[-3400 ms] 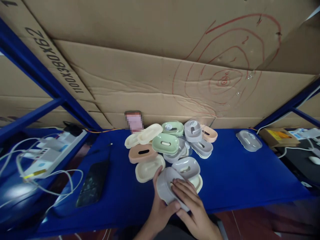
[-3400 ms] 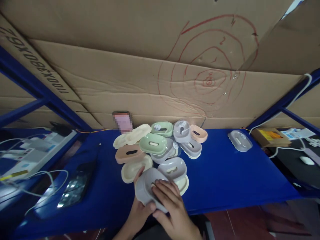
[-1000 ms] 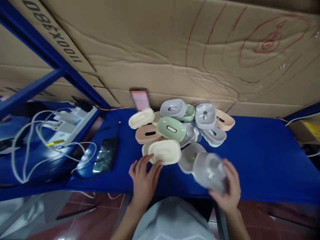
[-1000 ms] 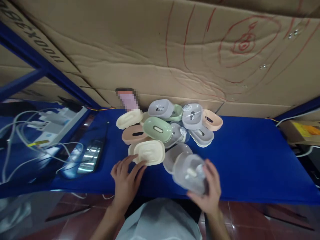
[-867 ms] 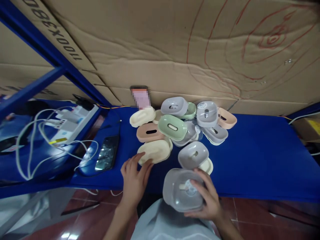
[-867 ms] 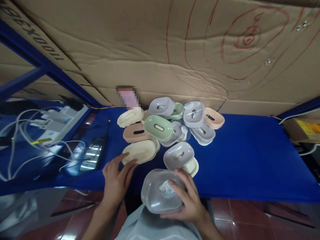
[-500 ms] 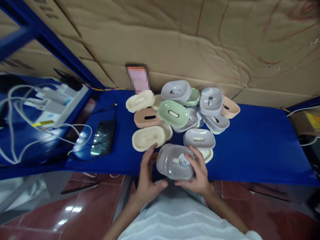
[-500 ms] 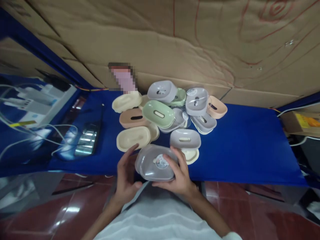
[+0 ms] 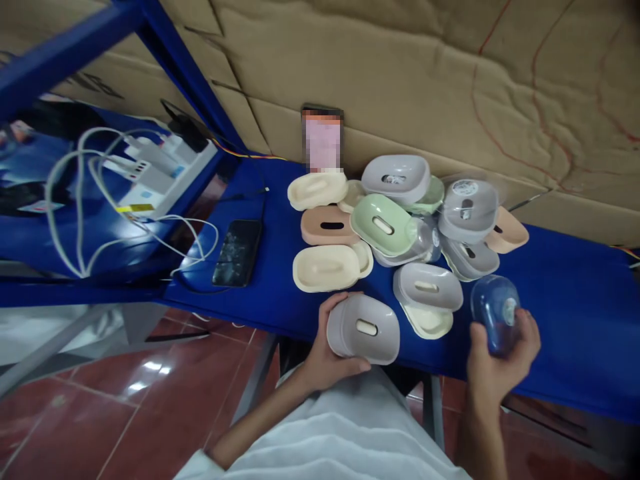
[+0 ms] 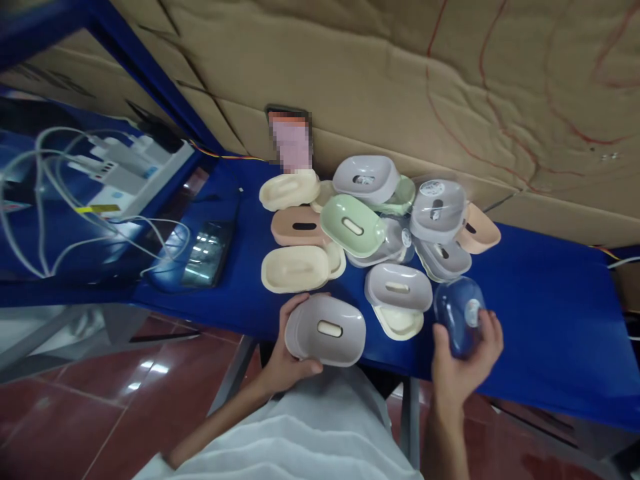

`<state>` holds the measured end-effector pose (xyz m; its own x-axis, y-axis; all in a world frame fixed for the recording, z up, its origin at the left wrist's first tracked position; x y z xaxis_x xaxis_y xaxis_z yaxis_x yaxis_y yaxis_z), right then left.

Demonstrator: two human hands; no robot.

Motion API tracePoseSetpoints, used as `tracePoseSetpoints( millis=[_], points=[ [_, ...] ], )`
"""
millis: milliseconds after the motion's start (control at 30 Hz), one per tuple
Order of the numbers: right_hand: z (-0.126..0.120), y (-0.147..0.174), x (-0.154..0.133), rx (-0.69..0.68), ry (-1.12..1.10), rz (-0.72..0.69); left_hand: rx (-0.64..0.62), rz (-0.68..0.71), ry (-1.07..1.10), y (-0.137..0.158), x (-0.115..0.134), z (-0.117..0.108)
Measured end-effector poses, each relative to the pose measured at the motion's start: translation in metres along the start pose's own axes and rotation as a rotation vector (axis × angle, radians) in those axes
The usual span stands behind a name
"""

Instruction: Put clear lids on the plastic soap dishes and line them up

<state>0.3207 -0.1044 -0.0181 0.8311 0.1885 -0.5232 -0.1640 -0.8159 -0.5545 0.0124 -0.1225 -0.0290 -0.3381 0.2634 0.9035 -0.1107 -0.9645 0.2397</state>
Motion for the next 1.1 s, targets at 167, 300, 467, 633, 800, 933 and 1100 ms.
tracePoseSetpoints(
  millis=[167, 300, 467, 633, 800, 933, 1100],
  points=[
    [-0.003, -0.005, 0.037, -0.095, 0.137, 0.073, -0.054, 0.033, -0.044, 0.002, -0.004, 0.001],
    [-0.005, 0.003, 0.002, 0.005, 0.152, -0.057, -0.105, 0.019, -0.027, -0.002, -0.001, 0.012],
    [0.010, 0.015, -0.077, -0.468, -0.314, -0.595, -0.175, 0.027, 0.029, 0.000, 0.008, 0.027],
    [0.009, 0.009, -0.087, -0.370, -0.380, -0.719, -0.150, 0.192, -0.125, 0.004, 0.020, 0.020],
    [-0.024, -0.013, -0.002, 0.127, 0.036, -0.383, 0.415, 0.609, -0.939, 0.002, 0.031, -0.032],
    [-0.038, -0.021, 0.072, 0.141, 0.300, -0.228, 0.558, 0.500, -1.365, -0.011, 0.033, -0.069],
    [-0.034, -0.013, 0.077, 0.183, 0.383, -0.233, 0.526, 0.564, -1.312, -0.013, 0.036, -0.077]
  ],
)
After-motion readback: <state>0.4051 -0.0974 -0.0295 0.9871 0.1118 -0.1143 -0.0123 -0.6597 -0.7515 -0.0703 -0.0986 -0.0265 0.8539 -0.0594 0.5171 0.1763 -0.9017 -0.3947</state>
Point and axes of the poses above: each hand's wrist, its own y-axis away from the middle knuckle, its own z-axis out of the palm, x = y × z, the point moved 2 cm from there along -y, towards the middle knuckle, and after that the axes turned 12 degrees about -z, right-handed, at the moved point
